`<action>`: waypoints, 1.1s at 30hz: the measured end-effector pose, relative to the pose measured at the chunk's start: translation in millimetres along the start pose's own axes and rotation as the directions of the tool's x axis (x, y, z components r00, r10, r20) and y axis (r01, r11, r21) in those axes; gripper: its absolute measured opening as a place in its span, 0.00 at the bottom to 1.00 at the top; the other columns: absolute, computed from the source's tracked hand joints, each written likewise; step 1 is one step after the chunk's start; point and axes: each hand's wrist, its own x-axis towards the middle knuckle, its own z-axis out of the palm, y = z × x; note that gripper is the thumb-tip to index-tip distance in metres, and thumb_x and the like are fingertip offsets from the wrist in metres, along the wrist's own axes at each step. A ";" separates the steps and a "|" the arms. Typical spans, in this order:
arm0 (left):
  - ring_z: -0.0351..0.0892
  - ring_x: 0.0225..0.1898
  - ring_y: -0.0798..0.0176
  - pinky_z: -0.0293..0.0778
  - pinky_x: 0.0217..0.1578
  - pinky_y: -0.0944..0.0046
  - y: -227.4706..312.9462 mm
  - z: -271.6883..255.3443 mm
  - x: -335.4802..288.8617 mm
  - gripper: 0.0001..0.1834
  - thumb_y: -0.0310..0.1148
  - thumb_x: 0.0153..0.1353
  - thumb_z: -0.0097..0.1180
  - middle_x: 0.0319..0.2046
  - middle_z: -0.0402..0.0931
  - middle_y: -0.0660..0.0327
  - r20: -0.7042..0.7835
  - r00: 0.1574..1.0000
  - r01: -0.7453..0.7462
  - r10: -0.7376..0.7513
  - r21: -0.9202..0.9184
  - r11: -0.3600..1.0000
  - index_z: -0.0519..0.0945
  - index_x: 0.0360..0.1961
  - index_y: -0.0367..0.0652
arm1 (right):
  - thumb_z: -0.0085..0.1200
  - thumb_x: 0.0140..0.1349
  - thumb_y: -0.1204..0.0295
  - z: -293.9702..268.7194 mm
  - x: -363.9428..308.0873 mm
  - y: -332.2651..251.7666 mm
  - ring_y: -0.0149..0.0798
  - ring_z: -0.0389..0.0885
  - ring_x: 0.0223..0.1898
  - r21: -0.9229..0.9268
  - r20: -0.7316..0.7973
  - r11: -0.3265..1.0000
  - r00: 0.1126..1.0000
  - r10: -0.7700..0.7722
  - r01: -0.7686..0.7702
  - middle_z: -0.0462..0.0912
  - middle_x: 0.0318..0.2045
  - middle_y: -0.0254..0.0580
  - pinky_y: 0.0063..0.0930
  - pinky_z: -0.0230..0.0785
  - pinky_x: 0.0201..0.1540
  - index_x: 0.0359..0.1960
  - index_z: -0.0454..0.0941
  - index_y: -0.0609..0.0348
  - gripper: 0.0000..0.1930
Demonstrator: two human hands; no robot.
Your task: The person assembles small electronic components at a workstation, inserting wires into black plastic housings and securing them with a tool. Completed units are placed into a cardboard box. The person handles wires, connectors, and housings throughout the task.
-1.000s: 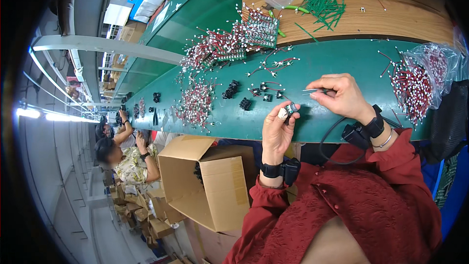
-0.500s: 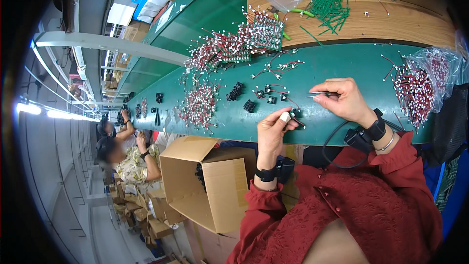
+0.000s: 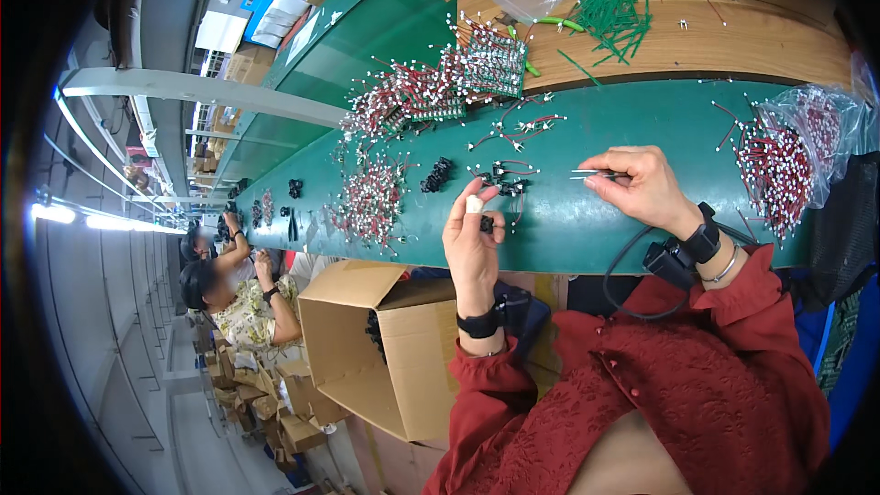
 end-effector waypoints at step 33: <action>0.74 0.52 0.51 0.73 0.50 0.60 -74.8 54.9 -19.8 0.24 0.11 0.54 0.49 0.49 0.70 0.50 0.216 0.934 -0.208 0.284 -0.318 0.925 0.64 0.52 0.40 | 0.55 0.53 0.69 40.0 76.1 24.3 0.48 0.80 0.33 -0.524 0.052 0.850 0.998 -0.021 0.045 0.80 0.30 0.41 0.40 0.70 0.34 0.38 0.82 0.53 0.11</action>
